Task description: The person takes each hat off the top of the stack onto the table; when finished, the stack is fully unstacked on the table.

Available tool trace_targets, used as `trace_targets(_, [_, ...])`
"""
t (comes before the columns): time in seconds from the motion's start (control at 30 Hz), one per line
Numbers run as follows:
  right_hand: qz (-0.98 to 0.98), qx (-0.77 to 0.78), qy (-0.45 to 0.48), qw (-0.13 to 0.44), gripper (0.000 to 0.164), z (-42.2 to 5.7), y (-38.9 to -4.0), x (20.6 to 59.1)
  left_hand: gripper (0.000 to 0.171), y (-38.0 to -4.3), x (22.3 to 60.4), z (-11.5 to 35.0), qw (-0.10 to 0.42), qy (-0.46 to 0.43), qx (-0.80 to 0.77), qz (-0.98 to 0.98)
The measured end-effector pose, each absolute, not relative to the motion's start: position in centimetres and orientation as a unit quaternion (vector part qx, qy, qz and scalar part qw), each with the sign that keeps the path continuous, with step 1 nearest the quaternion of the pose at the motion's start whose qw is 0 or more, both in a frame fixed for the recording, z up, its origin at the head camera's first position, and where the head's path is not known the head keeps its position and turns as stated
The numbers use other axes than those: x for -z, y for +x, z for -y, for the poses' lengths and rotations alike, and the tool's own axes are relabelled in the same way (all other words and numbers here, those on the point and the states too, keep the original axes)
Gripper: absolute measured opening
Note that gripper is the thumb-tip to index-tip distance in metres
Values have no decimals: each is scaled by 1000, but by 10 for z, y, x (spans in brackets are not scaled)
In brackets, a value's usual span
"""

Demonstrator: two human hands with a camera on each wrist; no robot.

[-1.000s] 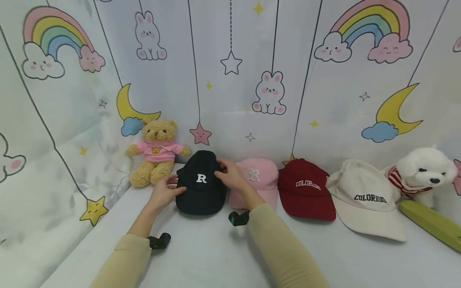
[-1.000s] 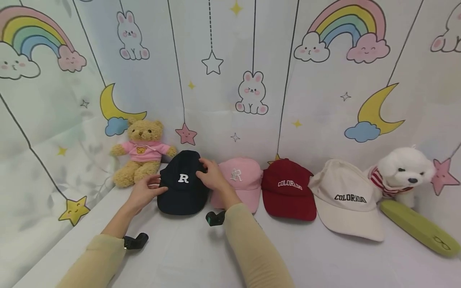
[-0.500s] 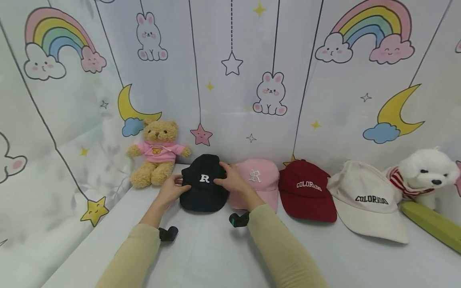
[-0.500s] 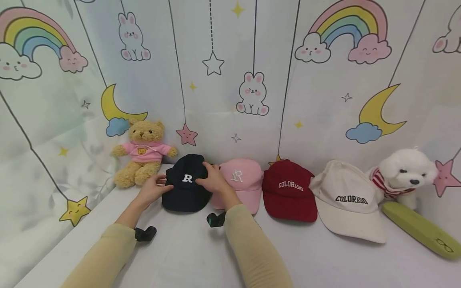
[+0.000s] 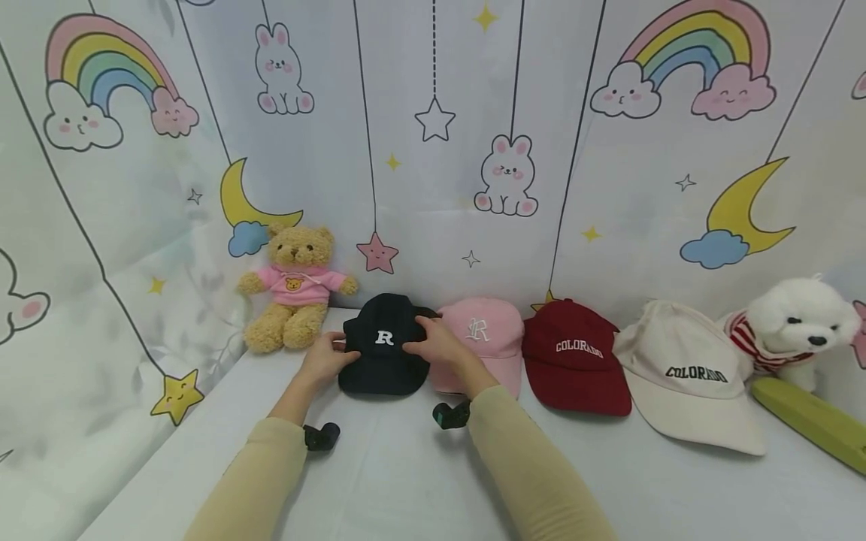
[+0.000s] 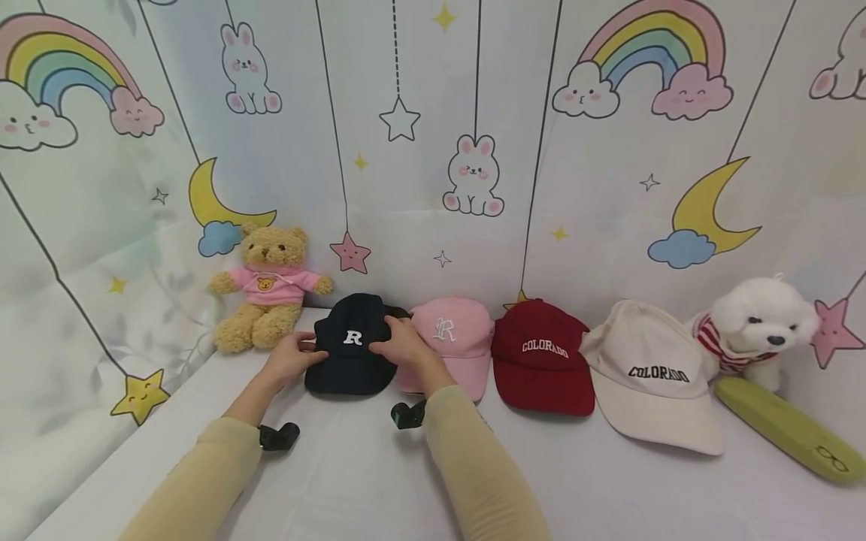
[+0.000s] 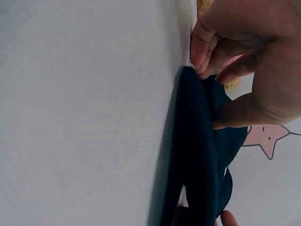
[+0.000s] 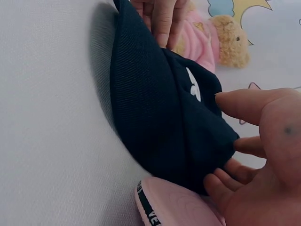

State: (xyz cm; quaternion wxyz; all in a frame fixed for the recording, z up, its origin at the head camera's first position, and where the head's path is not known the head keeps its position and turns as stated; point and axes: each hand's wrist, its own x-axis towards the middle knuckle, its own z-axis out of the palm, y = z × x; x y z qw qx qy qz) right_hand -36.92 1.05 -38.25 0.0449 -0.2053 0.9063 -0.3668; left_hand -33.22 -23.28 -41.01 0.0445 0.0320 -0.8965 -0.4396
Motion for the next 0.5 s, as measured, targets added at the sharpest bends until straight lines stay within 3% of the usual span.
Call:
trace_targets(0.23, [-890, 399, -213, 48, 69, -14, -369, 379, 64, -331, 410, 235, 36, 35, 446, 894])
trace_targets(0.5, [-866, 445, -225, 44, 67, -25, -364, 363, 63, -321, 400, 234, 68, 28, 468, 881])
